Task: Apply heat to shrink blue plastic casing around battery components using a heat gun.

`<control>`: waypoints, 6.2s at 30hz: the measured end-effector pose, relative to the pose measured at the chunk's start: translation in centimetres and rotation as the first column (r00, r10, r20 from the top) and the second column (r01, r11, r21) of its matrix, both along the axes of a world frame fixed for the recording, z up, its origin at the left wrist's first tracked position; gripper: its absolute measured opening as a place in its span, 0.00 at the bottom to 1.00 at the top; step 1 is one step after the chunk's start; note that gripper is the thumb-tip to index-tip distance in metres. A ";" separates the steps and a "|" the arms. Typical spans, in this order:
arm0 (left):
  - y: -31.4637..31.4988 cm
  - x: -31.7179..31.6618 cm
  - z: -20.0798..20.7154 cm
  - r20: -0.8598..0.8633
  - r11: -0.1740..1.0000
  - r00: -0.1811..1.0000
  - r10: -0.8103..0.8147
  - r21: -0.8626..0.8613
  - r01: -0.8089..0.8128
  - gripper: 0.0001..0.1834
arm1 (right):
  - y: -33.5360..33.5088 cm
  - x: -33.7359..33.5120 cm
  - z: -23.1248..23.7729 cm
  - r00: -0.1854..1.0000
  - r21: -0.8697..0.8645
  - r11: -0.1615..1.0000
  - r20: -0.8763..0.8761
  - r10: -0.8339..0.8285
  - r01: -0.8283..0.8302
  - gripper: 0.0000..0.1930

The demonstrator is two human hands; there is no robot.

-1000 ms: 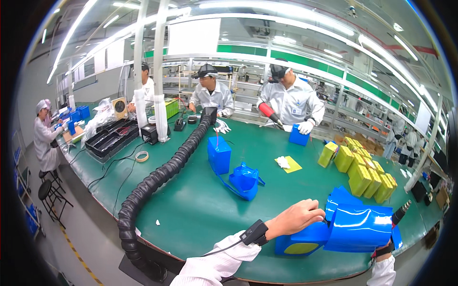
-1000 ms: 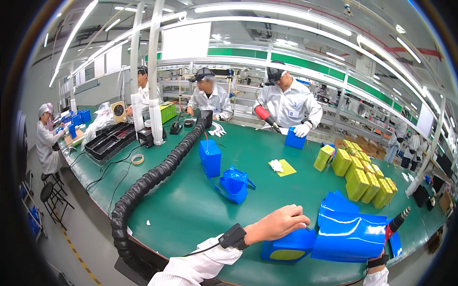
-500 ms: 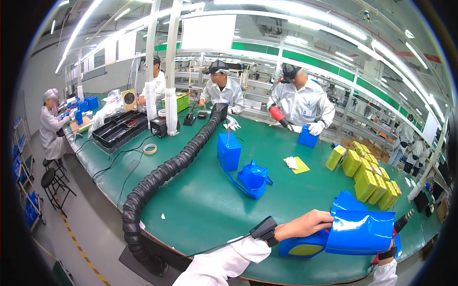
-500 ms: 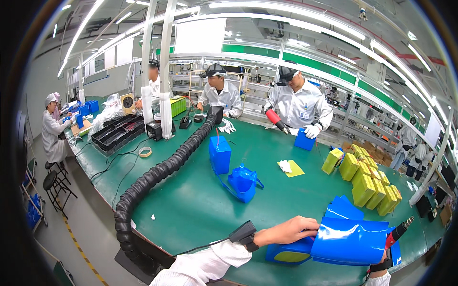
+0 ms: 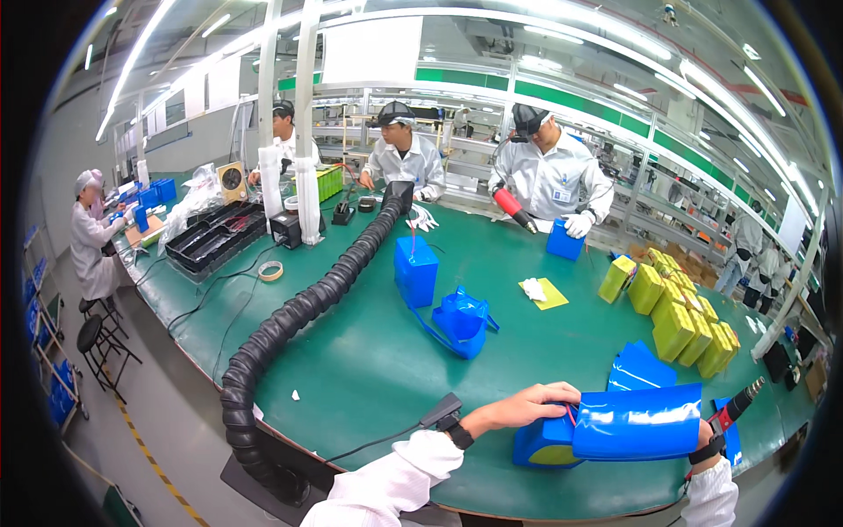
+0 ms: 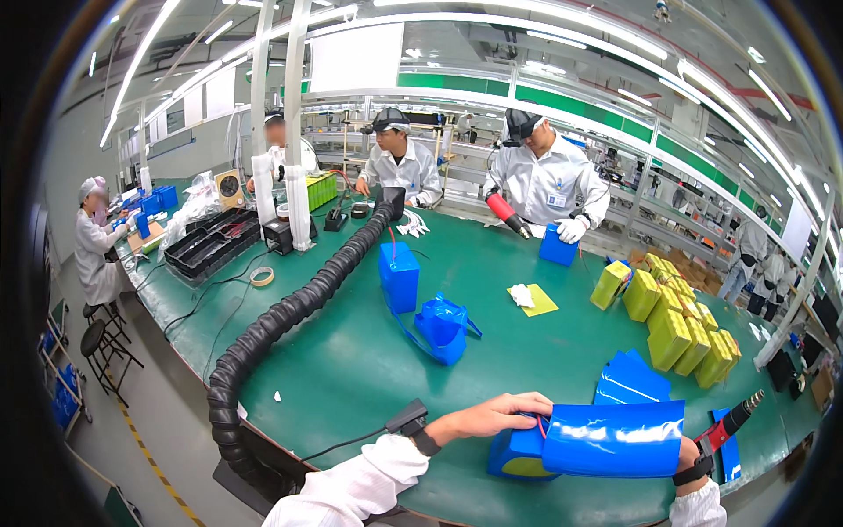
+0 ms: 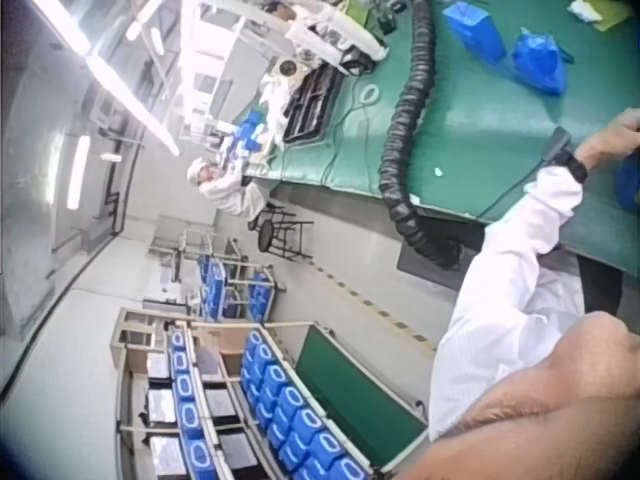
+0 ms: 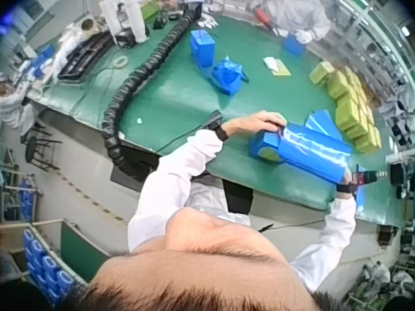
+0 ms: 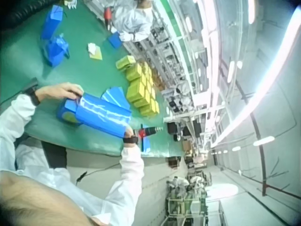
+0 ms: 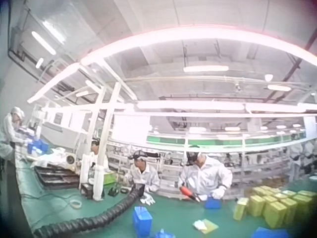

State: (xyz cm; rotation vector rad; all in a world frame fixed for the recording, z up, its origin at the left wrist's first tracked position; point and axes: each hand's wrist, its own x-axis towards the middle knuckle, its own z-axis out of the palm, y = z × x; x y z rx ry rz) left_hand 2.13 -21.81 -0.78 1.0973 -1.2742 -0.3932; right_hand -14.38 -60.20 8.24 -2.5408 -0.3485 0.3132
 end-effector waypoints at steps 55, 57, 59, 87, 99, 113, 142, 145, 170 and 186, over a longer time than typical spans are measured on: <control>0.8 -1.3 -2.9 -0.529 0.945 0.807 0.263 -0.029 -0.327 0.13 | 1.8 7.5 5.2 0.924 -0.102 0.918 -0.042 0.381 -0.383 0.21; 0.8 -1.3 -2.9 -0.533 0.939 0.802 0.271 -0.035 -0.341 0.13 | 1.9 8.1 5.8 0.907 -0.130 0.898 -0.037 0.420 -0.421 0.19; 0.5 -1.5 -2.8 -0.538 0.939 0.793 0.287 -0.007 -0.345 0.14 | 1.4 8.3 6.4 0.889 -0.166 0.875 -0.016 0.458 -0.454 0.18; 2.3 -1.0 -2.6 -0.472 0.999 0.881 -0.038 -0.022 0.031 0.30 | 8.3 9.3 11.7 0.943 -0.160 0.944 -0.216 0.251 -0.288 0.17; 2.2 -0.9 -3.9 -0.467 0.999 0.884 0.027 -0.014 -0.038 0.28 | 6.5 12.1 8.5 0.863 -0.192 0.845 -0.191 0.468 -0.500 0.19; 1.1 -4.9 -2.6 0.069 0.933 0.930 0.360 -0.047 -0.358 0.66 | 11.7 12.9 9.2 0.867 -0.215 0.850 -0.263 0.423 -0.480 0.21; -0.7 -4.0 -5.4 0.006 0.901 0.903 0.429 0.072 -0.428 0.62 | 3.7 4.7 -18.7 0.965 0.953 -0.170 0.259 0.026 -0.251 0.31; 2.1 -1.5 -5.2 0.245 0.828 0.800 0.548 -0.024 -0.560 0.58 | 15.9 3.4 -17.9 0.811 0.969 0.105 -0.125 -0.572 0.224 0.22; 5.4 -8.9 -4.0 -0.131 0.757 0.747 0.652 0.156 -0.634 0.55 | 37.3 -2.4 -14.6 0.442 0.790 0.530 0.376 -0.815 0.306 0.52; 26.2 18.2 -24.9 0.435 0.909 0.798 0.417 -0.222 -0.354 0.70 | 36.5 -3.2 -14.0 0.630 0.711 0.699 0.578 -0.519 -0.076 0.31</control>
